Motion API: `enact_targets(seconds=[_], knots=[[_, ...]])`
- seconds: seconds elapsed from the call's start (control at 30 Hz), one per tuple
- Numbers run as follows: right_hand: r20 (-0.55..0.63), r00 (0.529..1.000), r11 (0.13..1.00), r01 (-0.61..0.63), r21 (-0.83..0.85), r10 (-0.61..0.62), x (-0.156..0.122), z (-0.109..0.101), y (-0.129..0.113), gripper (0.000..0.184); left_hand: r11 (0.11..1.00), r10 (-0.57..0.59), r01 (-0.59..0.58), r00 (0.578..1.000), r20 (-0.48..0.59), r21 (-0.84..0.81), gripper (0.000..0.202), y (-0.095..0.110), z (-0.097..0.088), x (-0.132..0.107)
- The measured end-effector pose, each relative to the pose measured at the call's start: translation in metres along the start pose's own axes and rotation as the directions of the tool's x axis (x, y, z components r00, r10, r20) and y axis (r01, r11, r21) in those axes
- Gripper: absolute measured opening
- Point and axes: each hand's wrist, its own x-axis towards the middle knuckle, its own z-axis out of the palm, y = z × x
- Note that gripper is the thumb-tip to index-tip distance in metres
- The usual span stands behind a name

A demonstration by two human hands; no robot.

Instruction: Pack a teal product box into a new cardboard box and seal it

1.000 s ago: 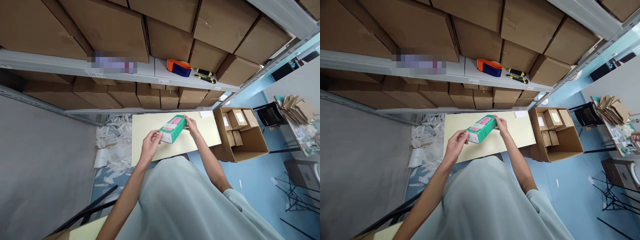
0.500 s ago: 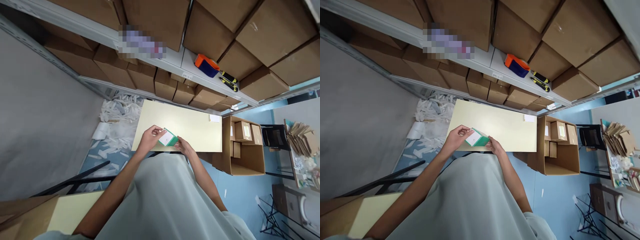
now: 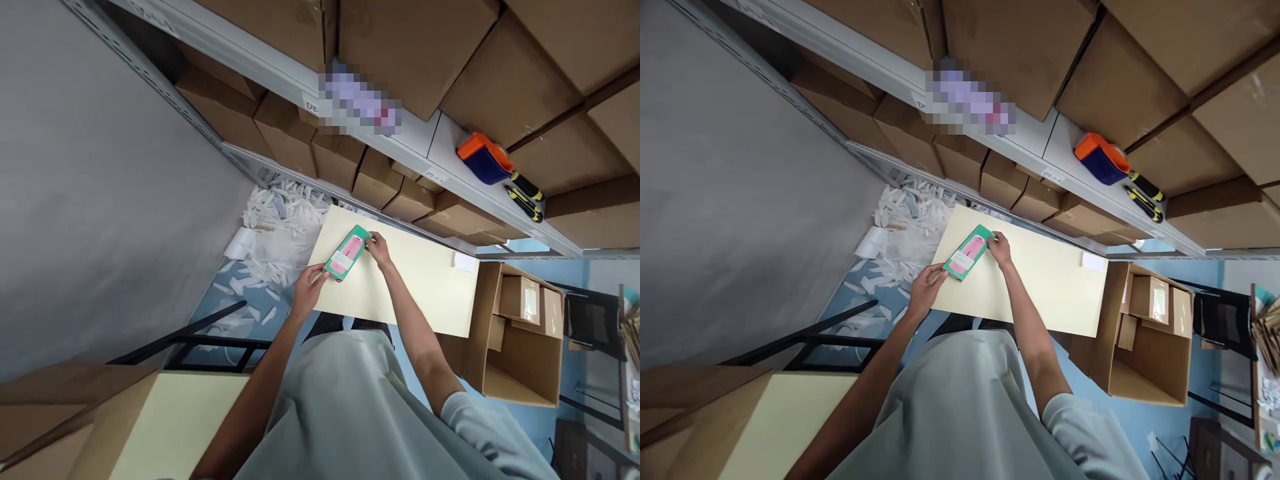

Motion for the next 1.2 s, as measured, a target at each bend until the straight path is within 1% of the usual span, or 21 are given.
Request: enact_targets(seconds=[0.07,0.13,0.23,0.3,0.37,0.43,0.5,0.57,0.67,0.73,0.83,0.9,0.97,1.07,1.13,1.2], knots=[[0.060,0.993,0.986,0.112,-0.125,-0.105,0.025,0.016,-0.013,0.019,0.999,0.000,-0.001,1.000,-0.012,-0.046,0.066,-0.013,0.004,0.013],[0.120,0.977,0.957,0.197,-0.213,-0.175,0.043,0.027,-0.023,0.025,0.997,0.013,-0.015,1.000,-0.026,-0.074,0.061,-0.026,0.009,0.027],[0.195,0.960,0.925,0.251,-0.285,-0.201,0.060,0.036,-0.032,0.036,0.995,0.029,-0.035,0.997,-0.066,-0.094,0.050,-0.042,0.019,0.047],[0.231,0.951,0.916,0.270,-0.296,-0.206,0.062,0.037,-0.034,0.042,0.993,0.031,-0.043,0.994,-0.100,-0.112,0.045,-0.048,0.022,0.055],[0.230,0.946,0.906,0.295,-0.303,-0.230,0.056,0.032,-0.035,0.046,0.990,0.035,-0.054,0.989,-0.143,-0.130,0.041,-0.050,0.021,0.058],[0.196,0.940,0.893,0.328,-0.307,-0.278,0.040,0.023,-0.034,0.047,0.987,0.046,-0.074,0.980,-0.194,-0.140,0.037,-0.046,0.017,0.052],[0.174,0.927,0.880,0.372,-0.297,-0.333,0.014,0.010,-0.032,0.049,0.984,0.065,-0.103,0.967,-0.245,-0.145,0.034,-0.039,0.012,0.041],[0.191,0.909,0.869,0.412,-0.275,-0.370,-0.020,-0.007,-0.030,0.052,0.978,0.095,-0.143,0.953,-0.286,-0.150,0.033,-0.026,0.007,0.023],[0.238,0.877,0.853,0.468,-0.233,-0.416,-0.072,-0.036,-0.029,0.049,0.954,0.166,-0.239,0.923,-0.346,-0.179,0.035,-0.002,0.002,-0.010],[0.297,0.852,0.842,0.499,-0.206,-0.432,-0.104,-0.052,-0.032,0.048,0.929,0.222,-0.315,0.893,-0.391,-0.193,0.034,0.016,0.000,-0.038],[0.413,0.801,0.827,0.535,-0.171,-0.433,-0.141,-0.067,-0.038,0.046,0.894,0.310,-0.420,0.829,-0.465,-0.152,0.030,0.035,-0.006,-0.093],[0.512,0.750,0.819,0.555,-0.144,-0.418,-0.161,-0.066,-0.038,0.044,0.880,0.349,-0.463,0.777,-0.523,-0.101,0.028,0.038,-0.009,-0.137],[0.632,0.674,0.816,0.567,-0.110,-0.383,-0.181,-0.058,-0.031,0.042,0.879,0.351,-0.472,0.730,-0.587,-0.061,0.029,0.032,-0.011,-0.185],[0.794,0.529,0.827,0.560,-0.060,-0.301,-0.213,-0.037,-0.010,0.040,0.894,0.292,-0.445,0.663,-0.690,-0.050,0.030,0.010,-0.009,-0.257],[0.863,0.440,0.836,0.548,-0.041,-0.247,-0.236,-0.022,0.007,0.040,0.898,0.242,-0.436,0.606,-0.758,-0.062,0.028,-0.007,-0.006,-0.301],[0.910,0.365,0.841,0.540,-0.034,-0.197,-0.260,-0.009,0.022,0.040,0.891,0.196,-0.447,0.534,-0.823,-0.077,0.027,-0.023,-0.006,-0.341]])
